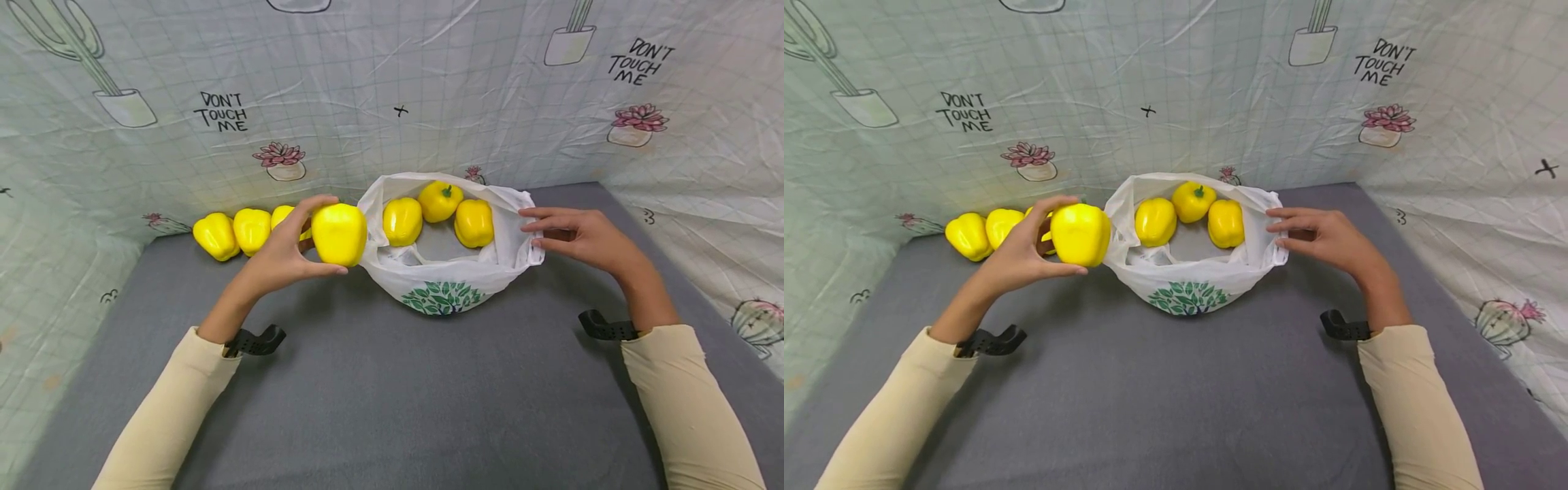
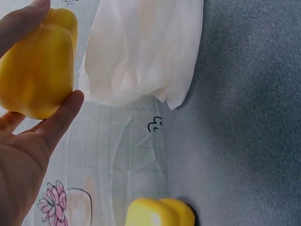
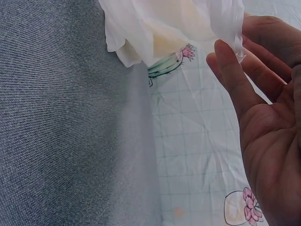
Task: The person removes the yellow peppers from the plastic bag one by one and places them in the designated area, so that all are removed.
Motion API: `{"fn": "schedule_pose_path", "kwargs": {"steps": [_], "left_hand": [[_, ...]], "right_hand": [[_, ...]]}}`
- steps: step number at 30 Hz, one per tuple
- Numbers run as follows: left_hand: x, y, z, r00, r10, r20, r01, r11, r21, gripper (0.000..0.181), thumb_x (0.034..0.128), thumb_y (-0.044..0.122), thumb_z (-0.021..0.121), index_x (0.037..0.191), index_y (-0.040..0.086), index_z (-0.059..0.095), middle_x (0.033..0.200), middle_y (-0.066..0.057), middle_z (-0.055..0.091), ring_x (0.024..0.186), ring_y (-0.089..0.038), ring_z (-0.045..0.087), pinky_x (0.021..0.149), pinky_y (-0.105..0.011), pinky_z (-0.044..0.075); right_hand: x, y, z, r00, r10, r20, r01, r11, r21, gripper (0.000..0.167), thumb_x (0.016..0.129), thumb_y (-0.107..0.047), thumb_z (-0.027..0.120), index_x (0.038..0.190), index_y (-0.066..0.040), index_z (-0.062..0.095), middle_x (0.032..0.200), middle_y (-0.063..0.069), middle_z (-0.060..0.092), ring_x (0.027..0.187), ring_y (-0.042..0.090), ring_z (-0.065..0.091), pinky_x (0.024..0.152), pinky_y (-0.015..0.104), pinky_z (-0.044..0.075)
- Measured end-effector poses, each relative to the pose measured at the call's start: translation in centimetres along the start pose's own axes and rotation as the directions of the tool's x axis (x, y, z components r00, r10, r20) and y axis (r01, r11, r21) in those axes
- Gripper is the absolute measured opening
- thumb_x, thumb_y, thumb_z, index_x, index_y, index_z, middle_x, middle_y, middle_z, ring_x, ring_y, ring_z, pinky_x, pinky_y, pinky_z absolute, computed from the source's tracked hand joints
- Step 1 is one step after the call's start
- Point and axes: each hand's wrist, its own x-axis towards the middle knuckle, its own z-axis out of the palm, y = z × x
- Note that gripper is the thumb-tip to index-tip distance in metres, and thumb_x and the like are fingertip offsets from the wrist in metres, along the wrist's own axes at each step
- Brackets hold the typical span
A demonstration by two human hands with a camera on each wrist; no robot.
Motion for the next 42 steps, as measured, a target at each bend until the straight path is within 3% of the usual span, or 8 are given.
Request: {"fn": "schedule_pose_path", "kwargs": {"steps": [3, 10, 19, 34, 42], "left_hand": [[-0.4, -0.1, -0.2, 1.000, -0.013, 0.003, 0.013, 1.000, 0.002, 0.101, 0.0710, 0.008, 0.094, 0.153, 0.017, 0.036, 0.152, -0.004, 0.040, 0.129, -0.028, 0.051, 0.100, -0.048, 0.052], [-1.1, -0.4, -0.4, 0.999, -0.045, -0.006, 0.045, 0.999, 0.005, 0.102, 0.0712, 0.008, 0.094, 0.155, 0.015, 0.036, 0.153, -0.004, 0.039, 0.133, -0.029, 0.048, 0.101, -0.050, 0.051], [-2.0, -0.7, -0.7, 0.997, -0.075, -0.018, 0.076, 0.996, 0.036, 0.102, 0.0706, 0.011, 0.095, 0.154, 0.020, 0.037, 0.152, -0.003, 0.040, 0.130, -0.029, 0.050, 0.100, -0.047, 0.052], [-3.4, -1.3, -0.7, 0.994, -0.098, -0.038, 0.100, 0.993, 0.059, 0.104, 0.0698, 0.016, 0.096, 0.155, 0.022, 0.036, 0.151, -0.004, 0.040, 0.122, -0.028, 0.056, 0.097, -0.041, 0.055], [-3.7, -1.7, -0.7, 0.995, -0.092, -0.049, 0.095, 0.992, 0.077, 0.105, 0.0694, 0.016, 0.096, 0.155, 0.023, 0.036, 0.153, -0.005, 0.038, 0.122, -0.029, 0.056, 0.096, -0.044, 0.055]], "right_hand": [[0.1, 0.0, 0.1, 1.000, -0.002, 0.001, 0.002, 1.000, -0.004, 0.034, 0.087, 0.000, 0.078, 0.120, -0.010, 0.076, 0.138, 0.008, 0.064, 0.108, -0.006, 0.054, 0.075, 0.011, 0.043], [0.0, 0.0, 0.1, 1.000, 0.005, 0.003, -0.005, 1.000, -0.005, 0.033, 0.089, -0.001, 0.076, 0.120, -0.010, 0.076, 0.138, 0.009, 0.063, 0.092, 0.002, 0.053, 0.067, 0.018, 0.041], [-0.1, 0.1, 0.2, 1.000, -0.030, -0.005, 0.030, 1.000, 0.005, 0.032, 0.087, 0.003, 0.076, 0.116, -0.010, 0.078, 0.137, 0.012, 0.064, 0.094, 0.002, 0.055, 0.067, 0.017, 0.041], [0.1, 0.1, 0.2, 0.999, -0.050, -0.010, 0.050, 0.999, 0.020, 0.032, 0.087, 0.005, 0.076, 0.115, -0.009, 0.078, 0.136, 0.013, 0.064, 0.086, 0.004, 0.052, 0.063, 0.020, 0.039], [0.1, 0.2, 0.3, 0.998, -0.066, -0.016, 0.066, 0.997, 0.027, 0.032, 0.086, 0.006, 0.077, 0.114, -0.008, 0.078, 0.136, 0.013, 0.064, 0.082, 0.004, 0.052, 0.062, 0.020, 0.040]]}}
